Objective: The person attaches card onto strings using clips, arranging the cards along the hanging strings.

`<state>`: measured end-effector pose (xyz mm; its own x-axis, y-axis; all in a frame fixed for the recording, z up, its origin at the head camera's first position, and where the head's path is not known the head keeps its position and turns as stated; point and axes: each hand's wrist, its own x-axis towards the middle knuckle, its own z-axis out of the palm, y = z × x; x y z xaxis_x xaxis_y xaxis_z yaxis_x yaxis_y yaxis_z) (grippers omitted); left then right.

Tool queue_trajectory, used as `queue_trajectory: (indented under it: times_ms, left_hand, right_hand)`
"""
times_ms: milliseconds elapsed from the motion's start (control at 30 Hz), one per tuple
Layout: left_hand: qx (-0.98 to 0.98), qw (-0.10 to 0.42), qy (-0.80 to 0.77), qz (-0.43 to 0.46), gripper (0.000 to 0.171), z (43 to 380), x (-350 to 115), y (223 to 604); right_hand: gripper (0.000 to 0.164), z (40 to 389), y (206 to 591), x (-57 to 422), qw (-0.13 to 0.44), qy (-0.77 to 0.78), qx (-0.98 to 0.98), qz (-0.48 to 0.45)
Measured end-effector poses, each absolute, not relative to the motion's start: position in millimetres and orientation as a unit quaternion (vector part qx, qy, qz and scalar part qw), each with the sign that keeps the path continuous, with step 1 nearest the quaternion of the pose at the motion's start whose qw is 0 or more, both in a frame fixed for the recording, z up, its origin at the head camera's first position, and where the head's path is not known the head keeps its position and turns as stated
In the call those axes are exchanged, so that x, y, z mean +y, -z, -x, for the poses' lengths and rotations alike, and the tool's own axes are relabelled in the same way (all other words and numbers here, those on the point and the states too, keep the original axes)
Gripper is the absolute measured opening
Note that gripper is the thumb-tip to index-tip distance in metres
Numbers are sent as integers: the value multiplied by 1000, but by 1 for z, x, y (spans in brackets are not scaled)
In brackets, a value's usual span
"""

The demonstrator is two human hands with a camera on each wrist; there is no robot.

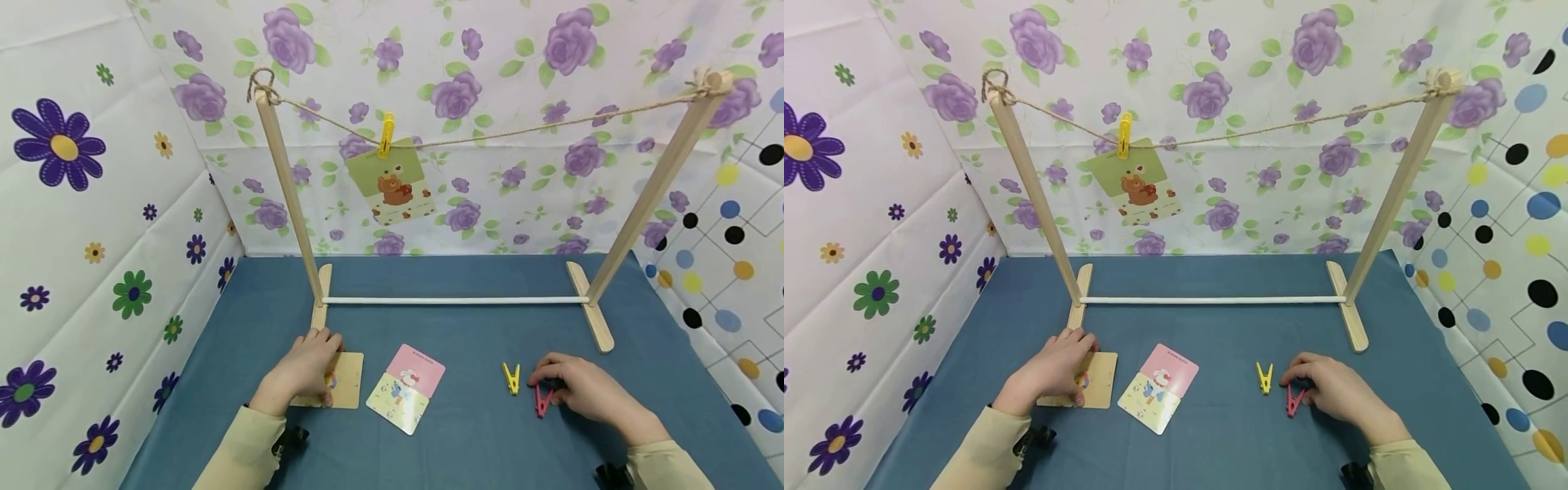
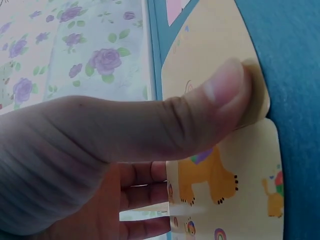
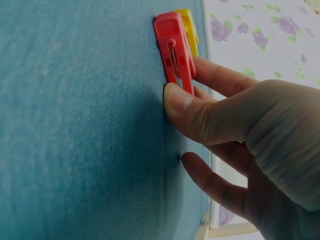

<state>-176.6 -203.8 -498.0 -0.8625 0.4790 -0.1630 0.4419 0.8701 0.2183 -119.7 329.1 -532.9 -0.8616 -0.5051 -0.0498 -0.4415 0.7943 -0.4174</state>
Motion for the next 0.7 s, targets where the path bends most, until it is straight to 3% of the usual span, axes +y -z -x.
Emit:
queue_trajectory:
  times_ms: [700]
  left_hand:
    - [953,122,-165,-222,55,181,-211,487]
  right_hand:
    - [57,118,536,329,81,204,949,227]
